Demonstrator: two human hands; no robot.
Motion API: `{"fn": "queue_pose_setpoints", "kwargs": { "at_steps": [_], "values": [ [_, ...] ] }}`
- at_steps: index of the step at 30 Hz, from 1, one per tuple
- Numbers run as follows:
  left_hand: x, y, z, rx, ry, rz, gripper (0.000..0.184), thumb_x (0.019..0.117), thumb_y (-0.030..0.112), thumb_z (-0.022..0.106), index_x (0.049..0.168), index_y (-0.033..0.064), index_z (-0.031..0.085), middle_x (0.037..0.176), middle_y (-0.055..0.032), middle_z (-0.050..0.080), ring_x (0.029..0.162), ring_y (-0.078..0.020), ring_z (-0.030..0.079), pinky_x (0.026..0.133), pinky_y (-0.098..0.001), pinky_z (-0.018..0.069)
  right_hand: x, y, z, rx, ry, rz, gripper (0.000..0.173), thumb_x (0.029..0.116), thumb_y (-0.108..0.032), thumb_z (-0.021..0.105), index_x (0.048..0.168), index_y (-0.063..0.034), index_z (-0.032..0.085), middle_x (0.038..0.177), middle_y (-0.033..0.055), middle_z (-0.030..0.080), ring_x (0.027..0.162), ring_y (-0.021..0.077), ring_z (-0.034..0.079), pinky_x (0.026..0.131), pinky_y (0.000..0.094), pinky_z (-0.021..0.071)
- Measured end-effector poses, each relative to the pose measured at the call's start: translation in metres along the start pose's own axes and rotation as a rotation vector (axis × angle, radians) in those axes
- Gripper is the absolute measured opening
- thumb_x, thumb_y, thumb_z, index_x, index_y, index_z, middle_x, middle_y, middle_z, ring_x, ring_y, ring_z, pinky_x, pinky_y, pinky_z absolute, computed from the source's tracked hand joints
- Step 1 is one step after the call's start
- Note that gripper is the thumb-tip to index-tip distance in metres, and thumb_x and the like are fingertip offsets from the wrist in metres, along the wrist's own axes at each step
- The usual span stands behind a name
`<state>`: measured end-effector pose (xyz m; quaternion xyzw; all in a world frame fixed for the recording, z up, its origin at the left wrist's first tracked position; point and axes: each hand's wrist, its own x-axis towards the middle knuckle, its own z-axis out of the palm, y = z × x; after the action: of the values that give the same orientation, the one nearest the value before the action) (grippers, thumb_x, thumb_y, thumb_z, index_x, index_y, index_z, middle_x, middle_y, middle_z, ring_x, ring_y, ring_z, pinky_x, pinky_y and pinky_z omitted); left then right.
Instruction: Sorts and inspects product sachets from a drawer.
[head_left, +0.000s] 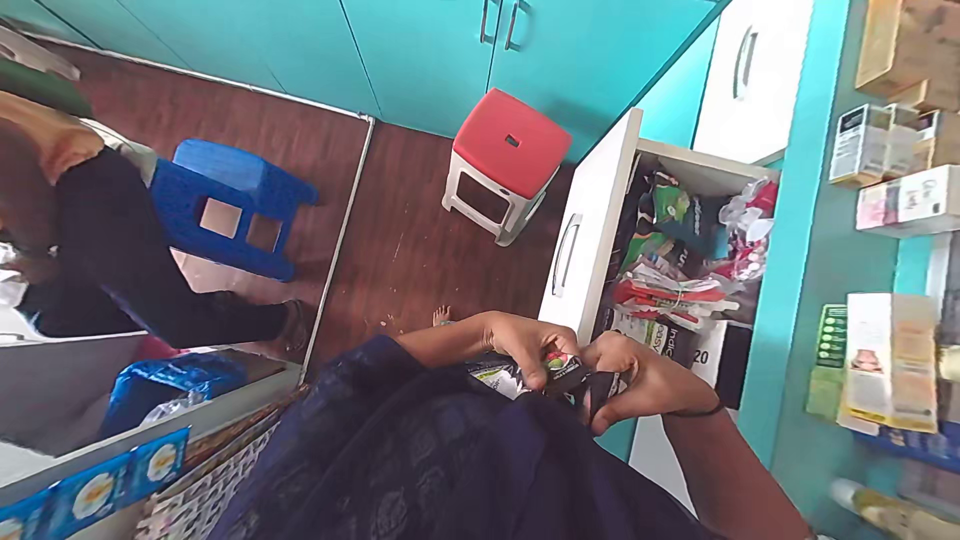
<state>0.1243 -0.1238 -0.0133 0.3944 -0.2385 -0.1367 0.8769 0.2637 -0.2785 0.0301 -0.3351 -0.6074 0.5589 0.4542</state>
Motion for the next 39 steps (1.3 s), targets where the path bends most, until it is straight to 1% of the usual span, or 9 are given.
{"fn": "queue_pose_setpoints", "kwargs": {
  "at_steps": [4,7,11,16,20,26,32,34,39],
  "values": [
    [0.009,0.017,0.011,0.194,0.156,-0.103,0.042,0.0984,0.040,0.054,0.062,0.0196,0.046,0.058,0.0191,0.046,0.055,0.0139,0.045,0.052,-0.0084,0.0357,-0.007,-0.011,0.003,-0.027,0.076,0.109,0.029,0.0967,-0.044,0.068,0.095,-0.0162,0.073,0.091,-0.0157,0.073,0.089,-0.0103,0.065,0.080,0.0123,0.0542],
    [0.011,0.024,0.014,0.396,0.102,-0.178,0.042,0.0920,0.026,0.067,0.058,0.0055,0.054,0.052,0.0133,0.046,0.050,0.0127,0.042,0.047,-0.0104,0.0296,-0.006,-0.020,0.012,-0.219,0.149,0.242,0.048,0.1026,-0.043,0.059,0.073,-0.0060,0.067,0.064,-0.0084,0.059,0.065,-0.0114,0.053,0.058,0.0088,0.0411],
    [0.013,0.035,0.020,0.625,0.058,-0.210,0.045,0.0878,0.031,0.076,0.058,0.0029,0.057,0.051,0.0073,0.047,0.048,0.0060,0.039,0.046,-0.0173,0.0266,-0.006,-0.029,0.019,-0.473,0.149,0.320,0.052,0.1006,-0.038,0.056,0.059,-0.0063,0.055,0.055,-0.0034,0.050,0.055,-0.0056,0.044,0.051,0.0157,0.0322],
    [0.014,0.022,0.014,0.384,0.039,0.068,0.045,0.0970,0.014,0.061,0.056,0.0037,0.048,0.051,0.0092,0.042,0.051,0.0108,0.038,0.049,-0.0127,0.0263,-0.006,-0.029,0.018,-0.372,0.175,0.111,0.039,0.1066,-0.027,0.054,0.082,0.0004,0.068,0.077,0.0038,0.065,0.080,-0.0013,0.059,0.079,0.0161,0.0463],
    [0.014,0.010,0.014,0.177,0.125,0.097,0.044,0.0962,0.012,0.056,0.054,0.0137,0.043,0.053,0.0162,0.046,0.053,0.0143,0.044,0.050,-0.0091,0.0330,-0.004,-0.024,0.022,-0.361,0.284,0.053,0.036,0.1069,-0.029,0.054,0.091,0.0005,0.069,0.076,-0.0004,0.065,0.079,-0.0080,0.058,0.076,0.0093,0.0462],
    [0.010,-0.005,0.030,-0.091,0.291,-0.008,0.032,0.0947,0.022,0.056,0.063,0.0265,0.058,0.064,0.0171,0.064,0.060,0.0094,0.059,0.056,-0.0119,0.0479,-0.004,-0.003,0.029,-0.137,0.394,0.000,0.034,0.1064,-0.033,0.054,0.082,-0.0097,0.064,0.066,-0.0119,0.056,0.070,-0.0141,0.054,0.067,0.0056,0.0423],
    [-0.006,-0.026,0.019,-0.187,0.400,0.029,0.025,0.0981,0.036,0.057,0.077,0.0246,0.065,0.072,0.0149,0.061,0.069,0.0076,0.058,0.066,-0.0141,0.0468,-0.005,0.019,0.039,0.210,0.525,-0.158,0.043,0.1061,-0.038,0.049,0.079,-0.0181,0.075,0.071,-0.0116,0.069,0.071,-0.0025,0.066,0.071,0.0176,0.0531],
    [-0.002,-0.032,0.014,-0.214,0.408,0.162,0.036,0.0969,0.048,0.060,0.067,0.0286,0.062,0.058,0.0183,0.055,0.055,0.0100,0.053,0.051,-0.0103,0.0399,-0.001,0.025,0.041,0.275,0.591,-0.267,0.049,0.1057,-0.040,0.046,0.072,-0.0158,0.071,0.064,-0.0080,0.064,0.065,0.0026,0.063,0.069,0.0227,0.0505],
    [0.012,0.023,0.026,0.054,0.568,-0.025,0.044,0.1004,0.014,0.041,0.059,0.0248,0.047,0.054,0.0161,0.053,0.049,0.0085,0.049,0.047,-0.0126,0.0407,-0.012,-0.012,0.019,-0.184,0.537,0.047,0.033,0.1048,-0.046,0.051,0.091,-0.0264,0.074,0.084,-0.0211,0.070,0.083,-0.0118,0.063,0.078,0.0107,0.0519]
  ]
}}
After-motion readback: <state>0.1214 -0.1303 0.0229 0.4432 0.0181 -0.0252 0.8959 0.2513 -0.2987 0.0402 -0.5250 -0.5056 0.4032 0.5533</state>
